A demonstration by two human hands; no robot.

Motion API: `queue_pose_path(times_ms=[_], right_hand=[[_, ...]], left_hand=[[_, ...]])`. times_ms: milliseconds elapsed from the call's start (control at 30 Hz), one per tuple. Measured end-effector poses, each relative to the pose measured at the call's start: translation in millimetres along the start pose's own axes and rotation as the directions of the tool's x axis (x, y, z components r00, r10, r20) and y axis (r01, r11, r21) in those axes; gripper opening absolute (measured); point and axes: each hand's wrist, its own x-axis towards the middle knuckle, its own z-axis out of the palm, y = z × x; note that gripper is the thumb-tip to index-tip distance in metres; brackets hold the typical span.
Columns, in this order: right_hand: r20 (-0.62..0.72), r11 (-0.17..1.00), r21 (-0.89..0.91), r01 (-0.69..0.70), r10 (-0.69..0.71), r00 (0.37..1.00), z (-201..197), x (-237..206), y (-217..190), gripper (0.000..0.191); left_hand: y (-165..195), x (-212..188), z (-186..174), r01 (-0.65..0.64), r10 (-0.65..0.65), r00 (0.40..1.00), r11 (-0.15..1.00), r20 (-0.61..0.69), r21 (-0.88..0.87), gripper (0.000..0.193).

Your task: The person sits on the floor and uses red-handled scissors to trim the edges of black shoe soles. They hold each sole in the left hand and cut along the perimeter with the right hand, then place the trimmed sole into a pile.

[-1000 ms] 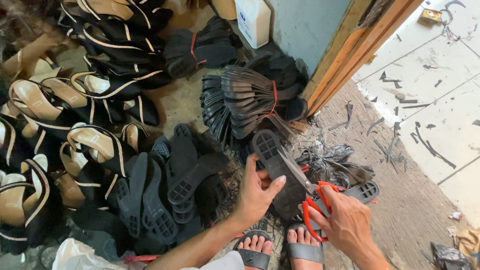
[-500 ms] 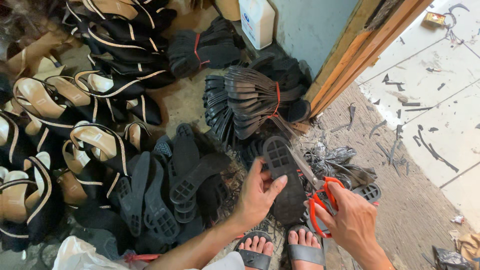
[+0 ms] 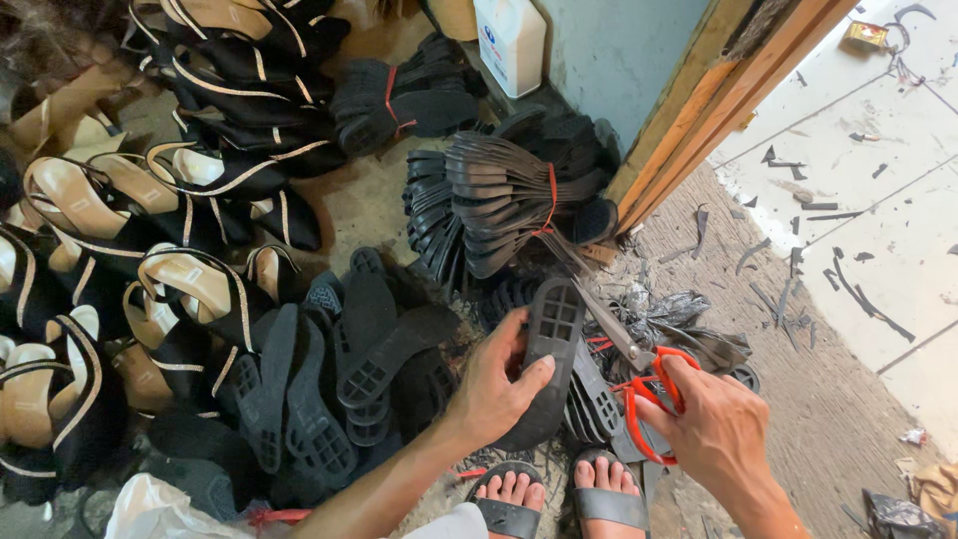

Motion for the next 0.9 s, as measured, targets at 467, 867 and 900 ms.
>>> queue_pose_path(times_ms=[467, 867, 900], right_hand=[[0.251, 0.909, 0.275, -0.313, 0.247, 0.936, 84.1, 5.3, 12.0, 0.047], [0.132, 0.94, 0.242, -0.241, 0.215, 0.968, 125.4, 1.0, 22.5, 0.036], [0.131, 0.917, 0.303, -0.261, 0.231, 0.964, 119.4, 4.9, 21.6, 0.035]], left_hand=[[35.9, -18.0, -91.8, 0.006, 0.087, 0.993, 0.621, -0.076, 0.783, 0.046], [-110.0, -15.1, 10.7, 0.016, -0.214, 0.862, 0.918, 0.46, 0.396, 0.043], [-115.5, -15.4, 10.8, 0.118, -0.268, 0.845, 0.938, 0.462, 0.327, 0.042]])
